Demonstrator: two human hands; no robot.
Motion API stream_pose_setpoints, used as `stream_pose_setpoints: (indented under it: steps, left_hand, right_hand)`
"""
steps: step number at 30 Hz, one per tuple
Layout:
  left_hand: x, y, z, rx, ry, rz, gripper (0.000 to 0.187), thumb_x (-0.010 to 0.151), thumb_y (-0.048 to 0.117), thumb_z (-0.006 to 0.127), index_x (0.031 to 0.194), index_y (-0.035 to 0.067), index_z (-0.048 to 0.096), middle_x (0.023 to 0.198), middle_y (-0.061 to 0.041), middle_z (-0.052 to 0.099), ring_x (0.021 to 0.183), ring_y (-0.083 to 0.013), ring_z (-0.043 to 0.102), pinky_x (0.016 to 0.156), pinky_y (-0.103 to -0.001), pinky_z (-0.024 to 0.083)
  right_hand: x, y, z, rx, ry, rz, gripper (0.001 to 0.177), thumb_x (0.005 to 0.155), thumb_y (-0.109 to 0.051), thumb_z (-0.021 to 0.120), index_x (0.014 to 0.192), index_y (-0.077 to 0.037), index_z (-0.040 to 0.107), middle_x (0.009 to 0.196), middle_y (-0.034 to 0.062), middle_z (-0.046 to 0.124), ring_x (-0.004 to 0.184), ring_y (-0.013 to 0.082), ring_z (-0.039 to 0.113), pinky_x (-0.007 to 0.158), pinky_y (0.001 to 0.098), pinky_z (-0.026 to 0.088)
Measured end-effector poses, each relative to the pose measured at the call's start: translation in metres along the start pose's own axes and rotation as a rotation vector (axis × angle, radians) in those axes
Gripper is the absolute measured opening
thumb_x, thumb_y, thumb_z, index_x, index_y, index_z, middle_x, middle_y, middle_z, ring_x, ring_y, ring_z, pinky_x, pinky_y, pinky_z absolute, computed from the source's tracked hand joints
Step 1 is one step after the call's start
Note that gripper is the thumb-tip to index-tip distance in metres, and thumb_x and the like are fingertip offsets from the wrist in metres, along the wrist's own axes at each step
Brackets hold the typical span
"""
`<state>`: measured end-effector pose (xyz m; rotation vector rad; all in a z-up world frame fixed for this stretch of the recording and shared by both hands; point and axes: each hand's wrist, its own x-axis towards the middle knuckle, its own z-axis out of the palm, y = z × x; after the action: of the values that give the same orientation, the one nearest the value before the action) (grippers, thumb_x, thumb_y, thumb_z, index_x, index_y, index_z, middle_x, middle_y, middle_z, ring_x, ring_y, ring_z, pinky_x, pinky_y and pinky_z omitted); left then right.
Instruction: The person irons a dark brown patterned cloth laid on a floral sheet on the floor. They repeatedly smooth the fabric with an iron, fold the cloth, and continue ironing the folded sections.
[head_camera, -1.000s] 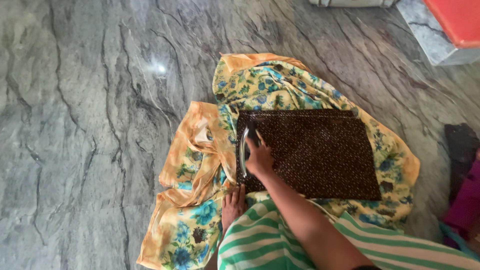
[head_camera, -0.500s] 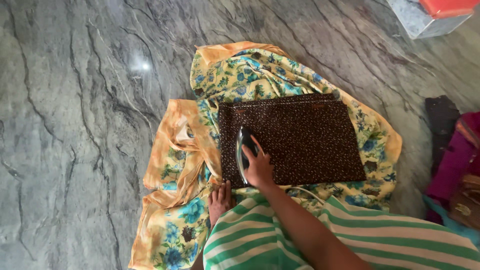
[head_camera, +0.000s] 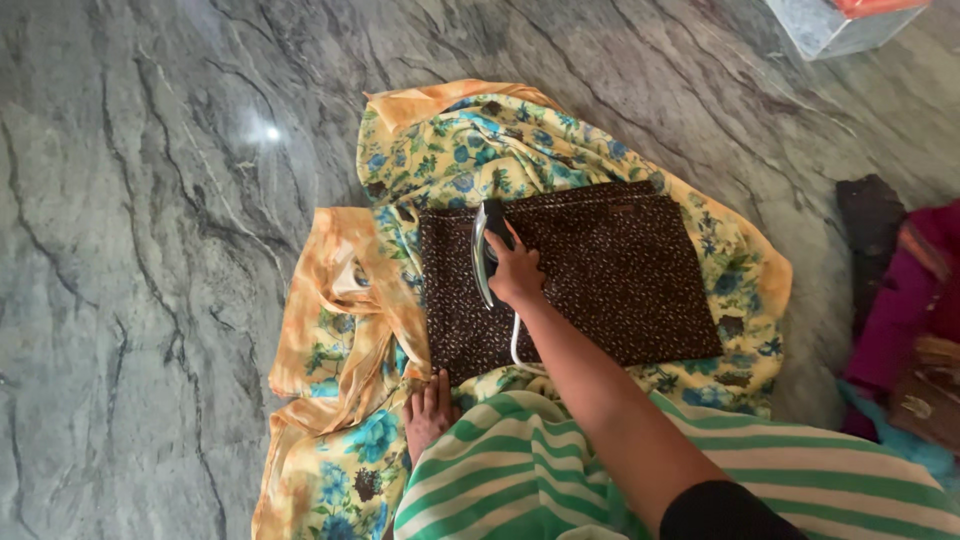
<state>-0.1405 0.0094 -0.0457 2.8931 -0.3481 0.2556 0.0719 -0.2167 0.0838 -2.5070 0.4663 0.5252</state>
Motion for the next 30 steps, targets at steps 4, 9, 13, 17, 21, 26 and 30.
stream_pose_setpoints:
  steps: [4, 9, 13, 17, 21, 26, 30]
  left_hand:
    - [-0.001, 0.000, 0.000, -0.006, 0.050, 0.028, 0.070, 0.084, 0.028, 0.062, 0.150, 0.011, 0.046, 0.136, -0.011, 0.058, 0.120, -0.0295, 0.054, 0.103, -0.047, 0.043]
    - [-0.002, -0.003, 0.001, 0.006, 0.093, 0.055, 0.068, 0.087, 0.028, 0.062, 0.151, 0.011, 0.046, 0.136, -0.009, 0.058, 0.120, -0.0283, 0.055, 0.105, -0.047, 0.043]
    - [-0.005, -0.003, 0.001, 0.025, 0.083, 0.058, 0.068, 0.088, 0.031, 0.061, 0.152, 0.012, 0.047, 0.138, -0.009, 0.057, 0.122, -0.0297, 0.055, 0.104, -0.048, 0.043]
    - [-0.010, -0.005, 0.002, 0.031, -0.027, 0.094, 0.067, 0.083, 0.044, 0.060, 0.149, 0.032, 0.053, 0.145, -0.015, 0.052, 0.118, -0.0359, 0.053, 0.099, -0.056, 0.043]
    - [-0.006, -0.020, 0.005, 0.048, 0.287, 0.378, 0.043, 0.094, 0.037, 0.053, 0.132, 0.018, 0.055, 0.156, -0.019, 0.045, 0.136, -0.0418, 0.049, 0.102, -0.061, 0.045]
    - [0.026, -0.049, -0.016, 0.045, -0.162, 0.521, 0.050, 0.092, 0.032, 0.056, 0.139, 0.016, 0.055, 0.155, -0.021, 0.044, 0.136, -0.0425, 0.048, 0.101, -0.057, 0.046]
    - [0.080, -0.046, -0.052, -0.049, -0.876, 0.322, 0.058, 0.092, 0.028, 0.061, 0.148, 0.019, 0.046, 0.153, -0.019, 0.047, 0.136, -0.0407, 0.049, 0.108, -0.052, 0.045]
  right_hand:
    - [-0.027, 0.029, -0.001, -0.034, 0.014, 0.026, 0.092, 0.090, -0.009, 0.074, 0.157, -0.052, 0.028, 0.158, 0.0134, 0.034, 0.138, 0.0453, 0.037, 0.102, 0.0678, 0.047]
    - [-0.073, 0.083, -0.016, -0.025, 0.009, 0.090, 0.093, 0.088, -0.014, 0.078, 0.156, -0.053, 0.029, 0.155, 0.0143, 0.037, 0.141, 0.0452, 0.035, 0.107, 0.0700, 0.041]
    - [-0.105, 0.145, -0.033, 0.005, 0.028, 0.147, 0.091, 0.088, -0.017, 0.079, 0.156, -0.052, 0.030, 0.153, 0.0164, 0.040, 0.141, 0.0462, 0.036, 0.107, 0.0688, 0.042]
    - [-0.118, 0.206, -0.046, 0.043, 0.120, 0.242, 0.096, 0.085, -0.017, 0.083, 0.157, -0.051, 0.030, 0.153, 0.0198, 0.039, 0.141, 0.0505, 0.033, 0.106, 0.0667, 0.044]
    - [-0.116, 0.243, -0.047, 0.066, 0.186, 0.377, 0.100, 0.083, -0.018, 0.085, 0.157, -0.054, 0.027, 0.153, 0.0184, 0.040, 0.140, 0.0488, 0.036, 0.102, 0.0662, 0.049]
    - [-0.124, 0.255, -0.046, 0.088, 0.168, 0.277, 0.099, 0.083, -0.017, 0.088, 0.157, -0.048, 0.031, 0.153, 0.0201, 0.040, 0.139, 0.0506, 0.035, 0.101, 0.0671, 0.045]
    - [-0.142, 0.214, -0.032, 0.096, 0.204, 0.107, 0.092, 0.080, -0.007, 0.075, 0.162, -0.038, 0.048, 0.138, 0.0256, 0.062, 0.115, 0.0408, 0.068, 0.099, 0.0524, 0.058]
